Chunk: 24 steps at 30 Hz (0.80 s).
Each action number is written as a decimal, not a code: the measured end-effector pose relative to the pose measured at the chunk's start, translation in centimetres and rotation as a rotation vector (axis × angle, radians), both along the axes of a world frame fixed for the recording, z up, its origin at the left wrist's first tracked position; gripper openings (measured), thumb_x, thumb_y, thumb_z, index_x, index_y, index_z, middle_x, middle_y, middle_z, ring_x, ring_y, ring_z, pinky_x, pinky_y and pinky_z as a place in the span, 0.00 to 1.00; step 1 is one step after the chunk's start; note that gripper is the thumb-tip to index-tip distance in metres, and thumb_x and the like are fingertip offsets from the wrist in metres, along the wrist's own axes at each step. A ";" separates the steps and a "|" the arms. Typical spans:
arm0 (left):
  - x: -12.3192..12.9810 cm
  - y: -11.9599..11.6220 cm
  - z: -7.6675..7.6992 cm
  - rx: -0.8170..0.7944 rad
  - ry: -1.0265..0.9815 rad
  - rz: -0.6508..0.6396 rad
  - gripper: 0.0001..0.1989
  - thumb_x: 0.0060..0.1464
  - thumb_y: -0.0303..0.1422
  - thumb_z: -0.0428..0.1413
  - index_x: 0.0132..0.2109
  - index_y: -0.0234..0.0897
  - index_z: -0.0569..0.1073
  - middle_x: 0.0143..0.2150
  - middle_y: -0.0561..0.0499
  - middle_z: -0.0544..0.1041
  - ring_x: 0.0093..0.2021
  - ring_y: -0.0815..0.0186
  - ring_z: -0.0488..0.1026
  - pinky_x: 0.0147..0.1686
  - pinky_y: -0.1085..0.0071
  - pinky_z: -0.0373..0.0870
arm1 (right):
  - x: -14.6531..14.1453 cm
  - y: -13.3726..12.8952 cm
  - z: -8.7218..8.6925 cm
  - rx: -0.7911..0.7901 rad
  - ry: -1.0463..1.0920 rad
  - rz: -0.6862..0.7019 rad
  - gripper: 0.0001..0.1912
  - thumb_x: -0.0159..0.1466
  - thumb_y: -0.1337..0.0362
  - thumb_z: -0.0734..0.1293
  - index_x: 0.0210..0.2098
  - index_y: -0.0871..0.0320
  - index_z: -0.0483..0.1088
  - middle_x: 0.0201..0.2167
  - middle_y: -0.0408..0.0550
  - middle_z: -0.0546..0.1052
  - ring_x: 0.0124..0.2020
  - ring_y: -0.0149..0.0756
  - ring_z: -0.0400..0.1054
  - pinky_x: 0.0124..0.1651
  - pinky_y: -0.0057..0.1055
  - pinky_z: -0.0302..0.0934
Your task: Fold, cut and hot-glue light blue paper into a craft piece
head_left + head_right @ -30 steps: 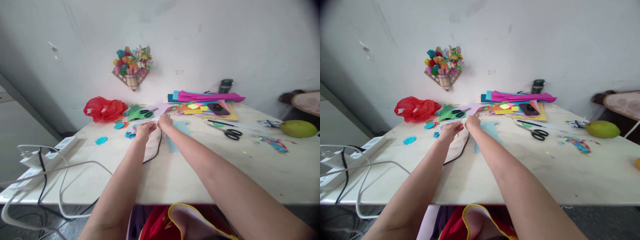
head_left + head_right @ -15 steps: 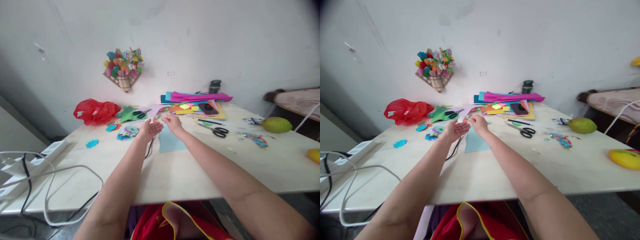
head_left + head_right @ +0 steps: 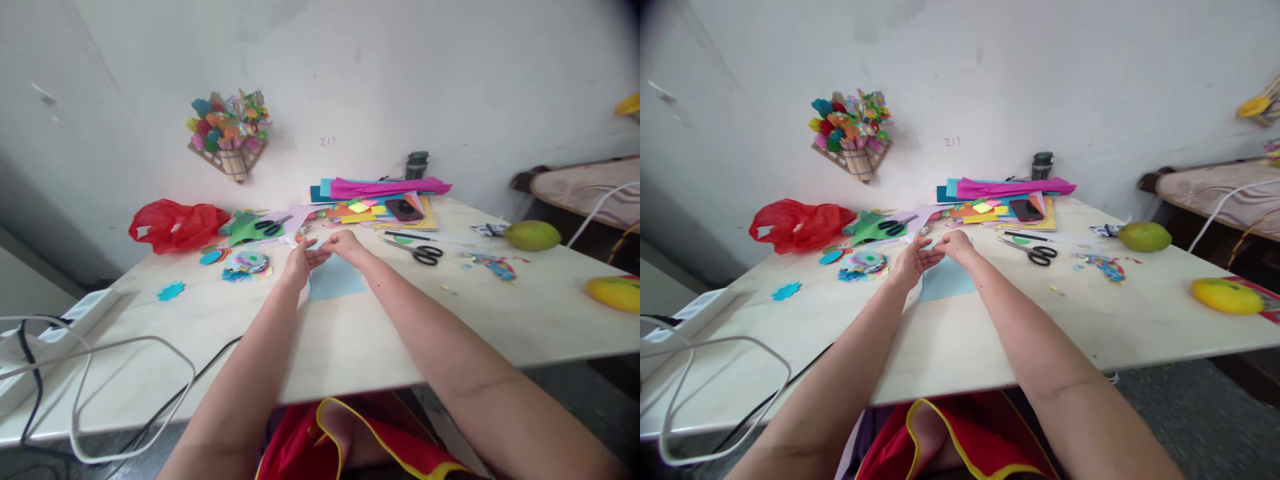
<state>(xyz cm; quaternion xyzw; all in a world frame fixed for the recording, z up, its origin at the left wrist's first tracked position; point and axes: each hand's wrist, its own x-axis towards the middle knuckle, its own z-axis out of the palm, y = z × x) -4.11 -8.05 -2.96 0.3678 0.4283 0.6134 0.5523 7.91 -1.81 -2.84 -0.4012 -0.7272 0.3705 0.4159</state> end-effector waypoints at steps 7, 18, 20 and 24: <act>-0.1 -0.2 0.0 0.013 -0.087 -0.061 0.24 0.57 0.42 0.41 0.54 0.29 0.62 0.29 0.41 0.77 0.33 0.57 0.76 0.43 0.59 0.66 | -0.3 0.2 0.3 0.000 -0.142 -0.127 0.08 0.51 0.61 0.67 0.23 0.61 0.71 0.19 0.44 0.72 0.23 0.30 0.64 0.27 0.25 0.57; -0.4 -0.1 -0.3 0.062 -0.018 -0.033 0.23 0.58 0.43 0.41 0.53 0.31 0.63 0.33 0.41 0.78 0.34 0.60 0.76 0.43 0.63 0.66 | 0.3 1.3 -0.4 0.002 -0.028 -0.088 0.12 0.58 0.62 0.61 0.24 0.61 0.71 0.23 0.46 0.75 0.24 0.29 0.68 0.28 0.25 0.60; -0.4 -0.1 -0.3 0.038 -0.028 -0.025 0.24 0.57 0.43 0.42 0.52 0.30 0.64 0.34 0.40 0.78 0.34 0.59 0.76 0.43 0.62 0.66 | 0.3 1.1 -0.1 0.110 -0.049 -0.078 0.12 0.58 0.61 0.61 0.26 0.61 0.73 0.25 0.46 0.75 0.27 0.31 0.68 0.31 0.26 0.60; -0.5 0.0 -0.4 0.007 -0.053 -0.029 0.24 0.57 0.44 0.40 0.48 0.29 0.68 0.35 0.39 0.77 0.36 0.58 0.75 0.43 0.61 0.66 | 0.0 0.3 0.3 0.349 -0.205 -0.135 0.08 0.57 0.63 0.64 0.30 0.57 0.75 0.31 0.44 0.76 0.34 0.33 0.67 0.37 0.28 0.59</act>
